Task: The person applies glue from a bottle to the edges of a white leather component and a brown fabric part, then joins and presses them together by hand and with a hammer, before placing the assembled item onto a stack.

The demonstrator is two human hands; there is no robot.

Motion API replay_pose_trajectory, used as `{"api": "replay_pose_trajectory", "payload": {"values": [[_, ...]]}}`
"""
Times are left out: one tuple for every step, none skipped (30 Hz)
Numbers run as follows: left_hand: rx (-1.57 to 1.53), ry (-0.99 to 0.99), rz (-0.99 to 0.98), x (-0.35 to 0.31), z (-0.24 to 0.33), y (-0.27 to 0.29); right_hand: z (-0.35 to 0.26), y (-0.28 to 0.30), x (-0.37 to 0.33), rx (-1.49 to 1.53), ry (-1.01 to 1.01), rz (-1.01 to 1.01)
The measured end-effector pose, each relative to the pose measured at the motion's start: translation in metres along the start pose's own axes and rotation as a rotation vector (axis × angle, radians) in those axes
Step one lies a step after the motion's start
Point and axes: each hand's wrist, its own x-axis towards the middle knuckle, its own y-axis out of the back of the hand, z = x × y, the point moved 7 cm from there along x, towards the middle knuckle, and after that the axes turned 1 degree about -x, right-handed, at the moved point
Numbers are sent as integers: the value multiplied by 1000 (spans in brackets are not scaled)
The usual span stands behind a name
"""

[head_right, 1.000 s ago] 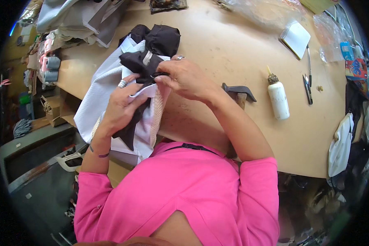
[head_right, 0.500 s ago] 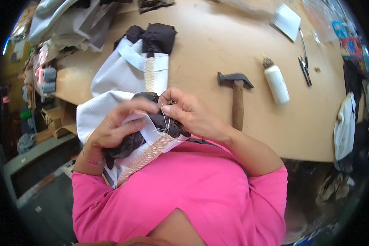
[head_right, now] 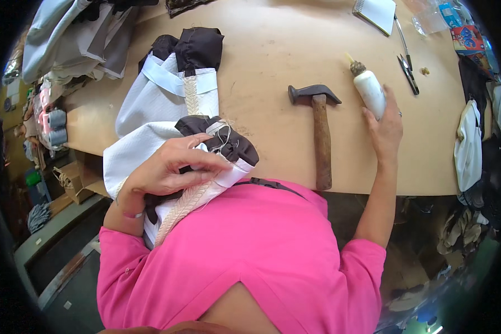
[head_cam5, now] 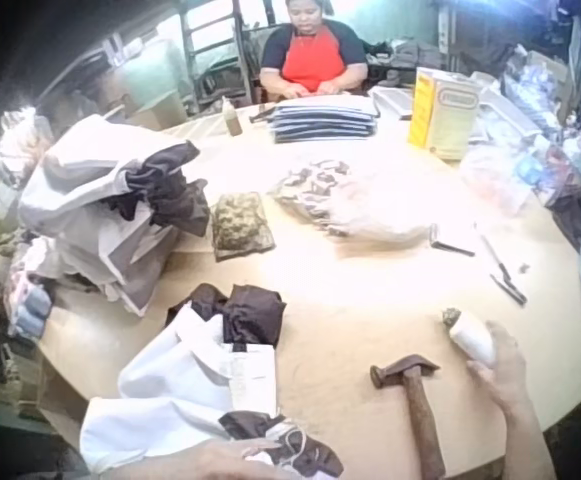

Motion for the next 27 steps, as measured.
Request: {"api": "replay_pose_trajectory", "payload": {"values": [[-62,17,58,1,-1,2,-1,1,-1,207,-88,-27],[-127,31,118,1,-3,4,-3,3,-1,410,-174,-55],[-165,34,91,0,-7,5,-9,6,-1,563,-167,-76],[-200,79,113,0,-10,7,-14,8,-1,717,-160,-97],[-239,120,131,0,-10,9,-20,13,-3,865,-156,-116],[-275,165,156,-1,-12,10,-30,13,-6,1072,-166,-184],[-247,155,132,-2,-16,9,-43,13,-10,1279,-176,-254],[-258,159,138,-2,-17,9,-54,13,-14,1483,-187,-327],[-269,162,144,-2,-16,10,-59,16,-13,1477,-172,-325],[-281,165,151,-3,-16,10,-68,20,-13,1489,-144,-283],[-301,168,164,-3,-19,11,-80,24,-13,1501,-114,-240],[-330,189,166,-4,-20,11,-87,31,-12,1513,-84,-198],[-360,210,168,-5,-20,12,-92,36,-13,1439,-46,-282],[-388,233,169,-6,-22,12,-98,43,-14,1345,26,-260],[-313,194,161,-5,-21,13,-105,48,-15,1251,98,-236],[-374,204,169,-6,-23,11,-114,53,-16,1158,169,-212],[-434,215,175,-7,-25,9,-126,61,-19,1080,275,-200],[-493,224,180,-7,-27,8,-134,66,-22,1073,354,-183],[-511,205,150,-8,-25,7,-141,70,-25,1066,433,-165],[-520,200,156,-8,-25,7,-147,74,-28,1055,509,-143],[-528,194,161,-8,-26,6,-155,78,-28,985,567,-137],[-536,189,165,-9,-27,6,-160,79,-28,957,584,-150],[-516,186,163,-8,-26,6,-163,79,-27,929,598,-161],[-496,184,160,-8,-24,7,-167,79,-27,901,613,-172],[-476,181,157,-8,-22,7,-170,79,-27,888,611,-166],[-466,173,162,-8,-22,8,-174,79,-27,875,610,-160],[-456,165,167,-8,-23,8,-177,80,-27,863,608,-155]]}}
